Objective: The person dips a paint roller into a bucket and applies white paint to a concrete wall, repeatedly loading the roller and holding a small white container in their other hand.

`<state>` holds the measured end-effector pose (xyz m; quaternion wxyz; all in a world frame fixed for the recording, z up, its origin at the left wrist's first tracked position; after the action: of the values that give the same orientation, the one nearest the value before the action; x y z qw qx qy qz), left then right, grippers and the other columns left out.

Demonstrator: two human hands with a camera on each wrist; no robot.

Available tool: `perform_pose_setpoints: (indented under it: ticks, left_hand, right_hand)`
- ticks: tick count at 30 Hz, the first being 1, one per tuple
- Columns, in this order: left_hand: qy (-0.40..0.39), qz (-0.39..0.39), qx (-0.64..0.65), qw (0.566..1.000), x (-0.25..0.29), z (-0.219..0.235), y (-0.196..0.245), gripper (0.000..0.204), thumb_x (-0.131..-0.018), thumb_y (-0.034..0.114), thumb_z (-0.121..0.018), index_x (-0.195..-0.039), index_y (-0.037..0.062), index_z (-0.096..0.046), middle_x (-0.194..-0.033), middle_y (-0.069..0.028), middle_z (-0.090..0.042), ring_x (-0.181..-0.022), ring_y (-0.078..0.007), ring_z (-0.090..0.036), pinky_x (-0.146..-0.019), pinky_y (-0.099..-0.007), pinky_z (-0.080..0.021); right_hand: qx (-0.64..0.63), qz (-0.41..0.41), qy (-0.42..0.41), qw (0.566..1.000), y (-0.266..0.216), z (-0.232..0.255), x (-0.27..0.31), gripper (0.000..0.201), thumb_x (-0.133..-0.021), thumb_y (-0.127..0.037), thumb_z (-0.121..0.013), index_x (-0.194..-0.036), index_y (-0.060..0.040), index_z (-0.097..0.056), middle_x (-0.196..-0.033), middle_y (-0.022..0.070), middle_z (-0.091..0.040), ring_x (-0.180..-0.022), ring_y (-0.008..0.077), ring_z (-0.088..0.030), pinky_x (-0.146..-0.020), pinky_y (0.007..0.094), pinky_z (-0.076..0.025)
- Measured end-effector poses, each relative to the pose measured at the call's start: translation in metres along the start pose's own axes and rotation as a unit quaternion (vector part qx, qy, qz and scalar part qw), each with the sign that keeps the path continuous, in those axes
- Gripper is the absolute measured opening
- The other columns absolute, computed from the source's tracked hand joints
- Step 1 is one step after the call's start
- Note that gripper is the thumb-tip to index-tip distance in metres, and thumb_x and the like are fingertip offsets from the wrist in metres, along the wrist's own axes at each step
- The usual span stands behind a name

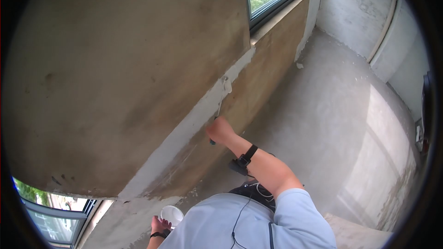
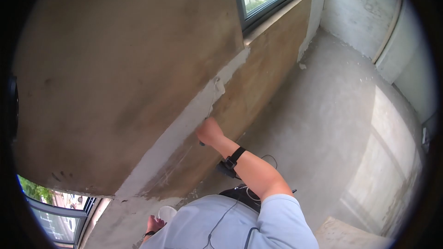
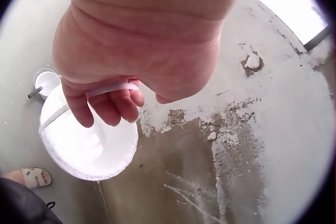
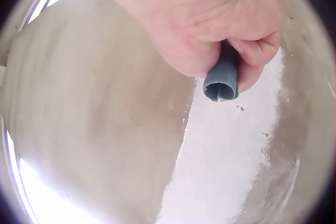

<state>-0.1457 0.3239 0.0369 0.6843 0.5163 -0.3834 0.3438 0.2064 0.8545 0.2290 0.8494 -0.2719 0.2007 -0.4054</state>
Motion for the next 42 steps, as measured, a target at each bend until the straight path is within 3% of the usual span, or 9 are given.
perform_pose_setpoints:
  ticks: [2, 4, 5, 7, 16, 19, 22, 28, 42]
  left_hand:
    - [-0.034, 0.017, -0.011, 0.999, -0.009, -0.005, -0.001, 0.033, -0.081, 0.040, -0.048, -0.097, 0.0123, -0.041, -0.088, -0.0030, -0.042, -0.079, -0.0196, -0.042, -0.089, -0.0490, -0.034]
    - [-0.066, 0.035, -0.023, 0.997, -0.010, -0.010, -0.004, 0.033, -0.081, 0.041, -0.048, -0.098, 0.0128, -0.041, -0.088, -0.0024, -0.041, -0.080, -0.0190, -0.042, -0.090, -0.0484, -0.033]
    - [-0.065, 0.036, -0.017, 0.997, -0.013, -0.012, -0.005, 0.032, -0.082, 0.041, -0.047, -0.097, 0.0129, -0.041, -0.087, -0.0024, -0.041, -0.079, -0.0189, -0.041, -0.090, -0.0479, -0.033]
    - [-0.064, 0.040, -0.008, 0.997, -0.018, -0.013, -0.006, 0.032, -0.082, 0.041, -0.047, -0.096, 0.0129, -0.041, -0.085, -0.0023, -0.041, -0.079, -0.0188, -0.041, -0.090, -0.0475, -0.033]
    - [-0.093, 0.086, -0.038, 0.991, -0.034, 0.002, -0.003, 0.028, -0.081, 0.037, -0.048, -0.087, 0.0120, -0.040, -0.085, -0.0041, -0.041, -0.081, -0.0204, -0.042, -0.092, -0.0479, -0.033]
    - [-0.052, 0.039, -0.070, 0.995, -0.021, 0.016, 0.002, 0.027, -0.080, 0.037, -0.048, -0.085, 0.0123, -0.040, -0.082, -0.0041, -0.041, -0.081, -0.0209, -0.041, -0.092, -0.0480, -0.033]
    - [-0.049, -0.002, -0.105, 0.993, 0.000, 0.027, 0.008, 0.027, -0.080, 0.038, -0.047, -0.084, 0.0124, -0.040, -0.080, -0.0043, -0.041, -0.078, -0.0217, -0.042, -0.091, -0.0487, -0.033]
    - [-0.047, -0.091, -0.148, 0.984, 0.063, 0.022, 0.020, 0.028, -0.081, 0.039, -0.045, -0.079, 0.0123, -0.039, -0.073, -0.0050, -0.041, -0.068, -0.0233, -0.042, -0.084, -0.0504, -0.037]
    - [0.043, 0.031, 0.040, 0.998, 0.019, 0.023, 0.027, 0.030, -0.082, 0.043, -0.047, -0.089, 0.0140, -0.043, -0.077, -0.0012, -0.045, -0.071, -0.0183, -0.044, -0.086, -0.0457, -0.037]
  right_hand:
    - [0.093, 0.049, -0.011, 0.994, -0.008, 0.003, 0.002, 0.011, -0.067, -0.012, -0.061, -0.060, -0.0049, -0.065, -0.063, 0.0106, -0.065, -0.063, 0.0294, -0.064, -0.059, 0.0373, -0.050]
    - [-0.182, -0.096, 0.016, 0.978, 0.001, -0.001, 0.006, 0.010, -0.066, -0.013, -0.061, -0.062, -0.0041, -0.065, -0.062, 0.0109, -0.064, -0.062, 0.0298, -0.064, -0.059, 0.0385, -0.051]
    - [-0.181, -0.096, 0.015, 0.979, -0.003, -0.005, 0.009, 0.010, -0.066, -0.013, -0.061, -0.062, -0.0041, -0.065, -0.062, 0.0109, -0.064, -0.062, 0.0298, -0.064, -0.059, 0.0385, -0.051]
    - [0.217, 0.093, 0.023, 0.972, -0.039, -0.008, 0.016, 0.010, -0.065, -0.013, -0.062, -0.058, -0.0059, -0.065, -0.061, 0.0104, -0.064, -0.060, 0.0284, -0.064, -0.057, 0.0387, -0.051]
    - [0.168, 0.150, -0.006, 0.974, -0.091, -0.060, 0.053, 0.011, -0.063, -0.012, -0.060, -0.054, -0.0077, -0.065, -0.062, 0.0090, -0.066, -0.062, 0.0250, -0.066, -0.059, 0.0335, -0.052]
    - [0.044, 0.047, -0.058, 0.996, -0.096, -0.072, 0.056, 0.011, -0.064, -0.012, -0.060, -0.056, -0.0057, -0.065, -0.063, 0.0084, -0.066, -0.062, 0.0243, -0.066, -0.059, 0.0329, -0.053]
    - [0.113, 0.124, -0.047, 0.985, -0.103, -0.071, 0.057, 0.010, -0.064, -0.011, -0.061, -0.059, -0.0046, -0.066, -0.064, 0.0095, -0.066, -0.062, 0.0252, -0.066, -0.060, 0.0340, -0.053]
    - [0.228, 0.153, 0.024, 0.961, -0.085, -0.063, 0.042, 0.007, -0.060, -0.011, -0.066, -0.064, -0.0068, -0.069, -0.062, 0.0112, -0.065, -0.063, 0.0281, -0.066, -0.059, 0.0362, -0.052]
    - [0.219, 0.060, 0.014, 0.974, -0.026, -0.011, 0.001, 0.012, -0.070, -0.012, -0.060, -0.066, -0.0052, -0.069, -0.069, 0.0099, -0.067, -0.071, 0.0261, -0.066, -0.062, 0.0352, -0.049]
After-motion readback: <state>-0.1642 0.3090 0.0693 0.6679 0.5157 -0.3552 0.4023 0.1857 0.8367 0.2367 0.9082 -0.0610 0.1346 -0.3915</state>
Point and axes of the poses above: each hand's wrist, its own x-axis away from the middle knuckle, its own z-axis out of the back of the hand, y = z × x, the point moved 5 cm from there along -x, towards the middle knuckle
